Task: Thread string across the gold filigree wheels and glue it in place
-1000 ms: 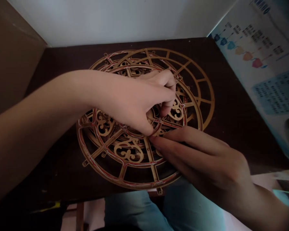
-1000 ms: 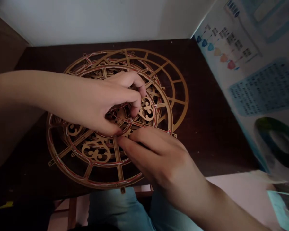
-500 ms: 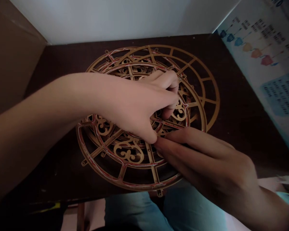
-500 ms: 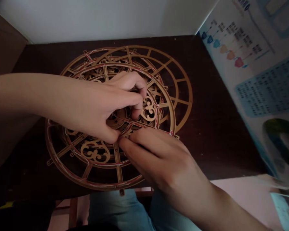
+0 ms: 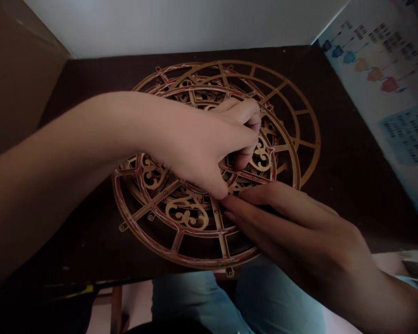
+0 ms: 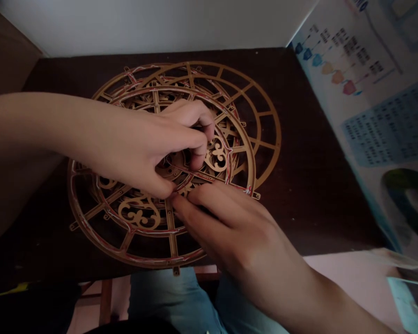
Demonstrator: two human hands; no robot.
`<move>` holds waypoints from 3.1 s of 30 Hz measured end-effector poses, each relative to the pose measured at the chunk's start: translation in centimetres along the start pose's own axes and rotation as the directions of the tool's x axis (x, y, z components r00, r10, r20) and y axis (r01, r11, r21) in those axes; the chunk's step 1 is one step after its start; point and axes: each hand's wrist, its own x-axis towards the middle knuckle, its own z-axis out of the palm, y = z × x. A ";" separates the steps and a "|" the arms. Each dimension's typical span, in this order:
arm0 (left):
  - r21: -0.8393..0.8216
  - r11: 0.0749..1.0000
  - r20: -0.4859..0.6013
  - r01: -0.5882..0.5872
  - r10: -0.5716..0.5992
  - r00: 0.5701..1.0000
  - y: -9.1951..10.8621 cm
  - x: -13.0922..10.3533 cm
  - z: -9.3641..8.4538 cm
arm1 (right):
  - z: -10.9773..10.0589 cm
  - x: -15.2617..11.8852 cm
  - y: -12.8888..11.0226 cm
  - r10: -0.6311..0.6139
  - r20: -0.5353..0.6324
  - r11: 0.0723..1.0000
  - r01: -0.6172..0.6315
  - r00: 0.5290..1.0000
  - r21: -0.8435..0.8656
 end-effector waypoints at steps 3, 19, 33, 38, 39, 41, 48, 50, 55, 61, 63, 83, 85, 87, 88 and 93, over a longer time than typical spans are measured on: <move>0.049 0.999 0.095 -0.019 0.014 0.995 0.0 0.3 -0.1 | 0.1 -0.2 -0.2 0.025 0.019 1.000 -0.025 1.000 0.013; 0.140 0.990 0.094 -0.032 0.019 0.995 1.4 0.5 -0.2 | 0.4 0.6 -0.3 -0.064 -0.034 0.996 0.062 0.997 -0.060; 0.170 0.980 0.089 -0.106 0.092 0.992 1.1 0.4 -0.1 | 0.4 1.1 -0.1 -0.108 -0.060 0.990 0.102 0.992 -0.095; 0.101 0.985 0.086 -0.139 0.131 0.988 0.3 0.4 -0.2 | 0.5 0.0 0.4 -0.149 -0.053 0.982 0.142 0.987 -0.121; 0.088 0.985 0.091 -0.150 0.142 0.986 0.0 0.5 -0.3 | 0.5 -0.3 0.5 -0.149 -0.053 0.981 0.140 0.987 -0.135; 0.058 0.981 0.097 -0.183 0.177 0.979 -0.5 0.7 -0.3 | 0.6 -0.8 0.5 -0.135 -0.057 0.979 0.125 0.989 -0.161; 0.005 0.981 0.100 -0.196 0.195 0.976 -0.6 0.7 -0.4 | 1.2 -0.7 0.2 -0.075 -0.099 0.990 0.062 0.992 -0.123; 0.019 0.989 0.115 -0.144 0.141 0.983 -0.2 0.6 -0.4 | 1.2 -0.4 0.1 -0.079 -0.106 0.990 0.065 0.991 -0.126; 0.024 0.990 0.115 -0.136 0.132 0.985 0.2 0.6 -0.5 | 1.1 -0.2 0.0 -0.069 -0.100 0.992 0.057 0.993 -0.117; -0.012 0.992 0.119 -0.128 0.128 0.985 0.1 0.5 -0.5 | 1.4 0.3 0.1 -0.092 -0.136 0.985 0.069 0.986 -0.161; -0.018 0.989 0.105 -0.146 0.147 0.984 0.0 0.5 -0.5 | 1.4 0.6 0.0 -0.077 -0.132 0.987 0.056 0.988 -0.153; 0.093 0.983 0.070 -0.161 0.155 0.986 0.5 0.2 0.0 | 1.0 1.4 0.1 -0.137 -0.143 0.983 0.117 0.980 -0.139; 0.094 0.984 0.070 -0.151 0.145 0.987 0.6 0.2 -0.1 | 1.0 1.4 0.0 -0.134 -0.143 0.984 0.114 0.981 -0.136; 0.085 0.985 0.077 -0.151 0.145 0.986 0.7 0.3 -0.1 | 1.0 1.4 0.0 -0.133 -0.143 0.985 0.114 0.981 -0.133; 0.078 0.985 0.078 -0.154 0.148 0.986 0.7 0.3 -0.1 | 1.1 1.4 0.0 -0.131 -0.141 0.985 0.113 0.981 -0.129; 0.004 0.987 0.073 -0.161 0.160 0.984 0.3 0.3 -0.3 | 1.1 0.7 0.4 -0.137 -0.137 0.986 0.123 0.981 -0.109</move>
